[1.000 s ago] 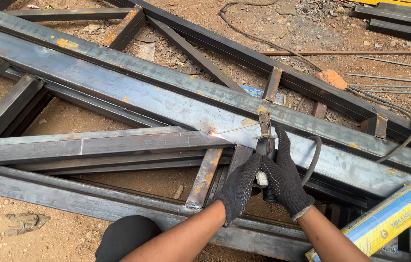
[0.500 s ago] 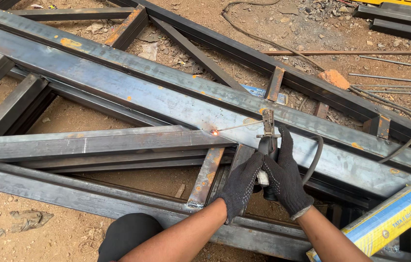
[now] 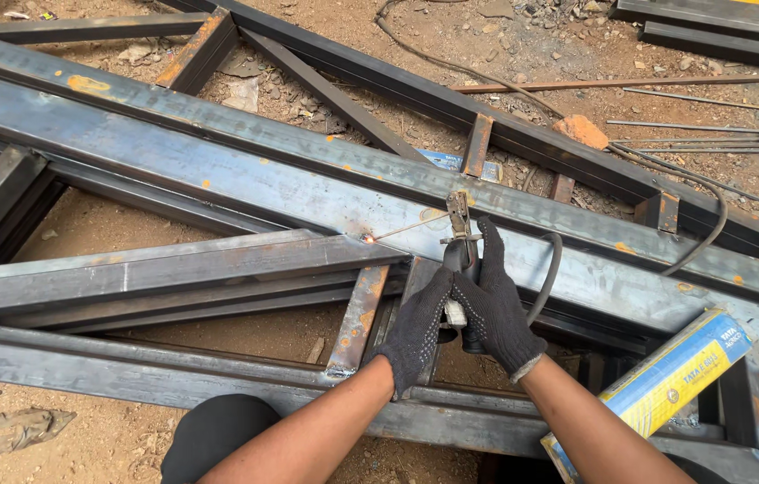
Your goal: The person uses an electrode holder to perform spot welds on the joints of a large metal frame structure resting on the ground.
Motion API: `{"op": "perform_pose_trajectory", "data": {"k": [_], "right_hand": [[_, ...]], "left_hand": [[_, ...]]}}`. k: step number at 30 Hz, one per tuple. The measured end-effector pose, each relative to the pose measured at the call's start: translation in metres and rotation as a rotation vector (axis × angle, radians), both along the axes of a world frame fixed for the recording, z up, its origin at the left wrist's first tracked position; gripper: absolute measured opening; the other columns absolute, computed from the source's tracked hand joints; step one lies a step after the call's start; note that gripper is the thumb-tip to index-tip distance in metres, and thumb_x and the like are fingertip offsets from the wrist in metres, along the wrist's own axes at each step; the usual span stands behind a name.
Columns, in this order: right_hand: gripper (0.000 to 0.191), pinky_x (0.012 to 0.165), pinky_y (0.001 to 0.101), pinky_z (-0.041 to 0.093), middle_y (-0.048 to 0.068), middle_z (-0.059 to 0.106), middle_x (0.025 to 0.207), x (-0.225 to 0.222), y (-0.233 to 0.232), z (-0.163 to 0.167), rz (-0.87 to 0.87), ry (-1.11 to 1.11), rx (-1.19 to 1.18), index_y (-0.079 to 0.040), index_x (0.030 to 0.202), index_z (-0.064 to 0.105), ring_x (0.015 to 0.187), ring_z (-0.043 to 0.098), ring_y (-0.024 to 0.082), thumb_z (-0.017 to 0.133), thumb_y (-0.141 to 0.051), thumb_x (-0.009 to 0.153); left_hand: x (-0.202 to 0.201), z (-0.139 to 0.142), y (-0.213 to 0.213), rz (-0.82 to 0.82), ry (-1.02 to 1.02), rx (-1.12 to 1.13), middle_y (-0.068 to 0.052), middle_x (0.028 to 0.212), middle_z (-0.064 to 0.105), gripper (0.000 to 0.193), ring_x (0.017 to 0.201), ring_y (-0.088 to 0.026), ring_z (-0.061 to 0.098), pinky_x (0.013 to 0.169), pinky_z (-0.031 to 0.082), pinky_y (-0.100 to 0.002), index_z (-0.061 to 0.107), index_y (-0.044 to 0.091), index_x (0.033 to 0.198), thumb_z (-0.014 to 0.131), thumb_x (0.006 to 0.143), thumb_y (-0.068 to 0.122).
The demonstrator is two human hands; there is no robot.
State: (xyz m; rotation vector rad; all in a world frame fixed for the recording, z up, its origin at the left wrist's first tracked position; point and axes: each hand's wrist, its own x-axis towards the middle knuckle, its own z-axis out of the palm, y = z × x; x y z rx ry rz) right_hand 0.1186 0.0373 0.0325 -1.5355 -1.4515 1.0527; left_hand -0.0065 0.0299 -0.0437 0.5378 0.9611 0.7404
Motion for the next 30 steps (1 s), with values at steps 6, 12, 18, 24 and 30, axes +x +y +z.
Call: {"op": "perform_pose_trajectory", "data": {"k": [6,12,18,24,30], "right_hand": [[0.096,0.09,0.0395,0.06,0.022,0.068,0.127,-0.001,0.003,-0.005,-0.033,-0.053,-0.076,-0.023,0.163,0.011,0.107,0.074,0.031,0.069,-0.03,0.087],[0.095,0.088,0.0398,0.059,0.023,0.069,0.126,0.002,0.003,-0.009,-0.026,-0.038,-0.062,-0.023,0.163,0.013,0.106,0.075,0.031,0.069,-0.029,0.087],[0.101,0.076,0.0459,0.058,0.029,0.07,0.105,0.002,0.001,-0.014,-0.017,-0.125,-0.082,-0.022,0.167,0.008,0.086,0.069,0.038,0.071,-0.03,0.088],[0.093,0.091,0.0397,0.057,0.021,0.069,0.124,0.001,-0.005,-0.008,-0.039,0.029,0.022,-0.018,0.162,0.014,0.106,0.072,0.031,0.068,-0.027,0.088],[0.093,0.097,0.0416,0.053,0.025,0.063,0.135,0.0,-0.001,-0.005,0.02,-0.048,0.09,-0.018,0.164,0.012,0.116,0.069,0.034,0.069,-0.027,0.091]], "left_hand": [[0.001,-0.014,0.003,-0.011,0.008,0.015,-0.002,0.103,0.071,0.065,0.091,-0.014,0.068,0.077,0.057,-0.032,0.07,0.014,0.119,0.056,0.089,0.07],[-0.001,-0.007,0.001,0.005,-0.01,0.032,0.0,0.107,0.071,0.061,0.094,-0.012,0.068,0.078,0.057,-0.032,0.069,0.016,0.122,0.056,0.09,0.066],[-0.007,0.011,-0.002,-0.009,0.001,-0.038,0.002,0.114,0.07,0.06,0.101,-0.01,0.068,0.087,0.056,-0.032,0.066,0.017,0.128,0.056,0.089,0.062],[-0.005,0.01,-0.002,0.009,0.006,0.169,-0.005,0.107,0.07,0.065,0.094,-0.012,0.065,0.081,0.053,-0.03,0.071,0.007,0.123,0.058,0.094,0.064],[-0.003,0.003,-0.002,0.012,-0.036,0.065,-0.002,0.107,0.07,0.064,0.094,-0.013,0.066,0.08,0.055,-0.031,0.07,0.01,0.124,0.058,0.092,0.064]]}}
